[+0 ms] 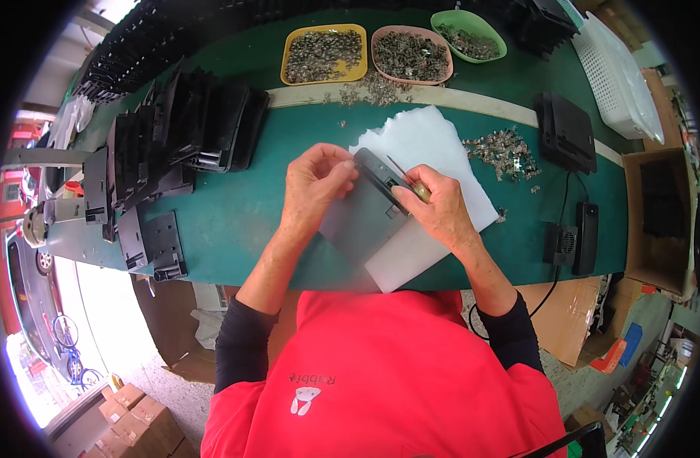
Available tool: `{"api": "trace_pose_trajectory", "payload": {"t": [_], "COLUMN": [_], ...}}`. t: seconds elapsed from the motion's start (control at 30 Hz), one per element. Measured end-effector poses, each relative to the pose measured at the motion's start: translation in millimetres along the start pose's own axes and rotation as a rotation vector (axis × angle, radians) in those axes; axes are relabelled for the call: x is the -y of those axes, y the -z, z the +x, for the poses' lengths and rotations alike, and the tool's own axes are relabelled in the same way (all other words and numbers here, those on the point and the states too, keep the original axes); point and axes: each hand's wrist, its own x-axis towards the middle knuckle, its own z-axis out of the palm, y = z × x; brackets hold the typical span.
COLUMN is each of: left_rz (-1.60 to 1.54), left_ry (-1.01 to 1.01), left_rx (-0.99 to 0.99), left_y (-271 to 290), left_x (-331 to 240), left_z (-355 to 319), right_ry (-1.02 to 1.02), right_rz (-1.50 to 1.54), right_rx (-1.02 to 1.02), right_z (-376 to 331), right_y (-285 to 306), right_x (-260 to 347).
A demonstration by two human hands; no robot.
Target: The person uses a screwdriver to fasten screws into a black rectangular electronic device placed on a white foam sheet. They repeatedly pick up screws from a nearby tray, insert them into the device, and tighten them. The person handles multiple similar devices, moving them aside after assembly.
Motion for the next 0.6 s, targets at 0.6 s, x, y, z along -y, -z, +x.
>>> {"api": "trace_pose_trajectory", "payload": {"t": [0.6], "left_rz": [0.566], "left_ry": [-0.231], "left_rx": [-0.057], "left_y": [2.4], "left_x": [1.5], "left_z": [3.1], "right_ry": [0.042], "right_rz": [0.027], "right_rx": [0.083], "right_z": [8.6], "right_y": [5.0], "right_x": [-6.4]}}
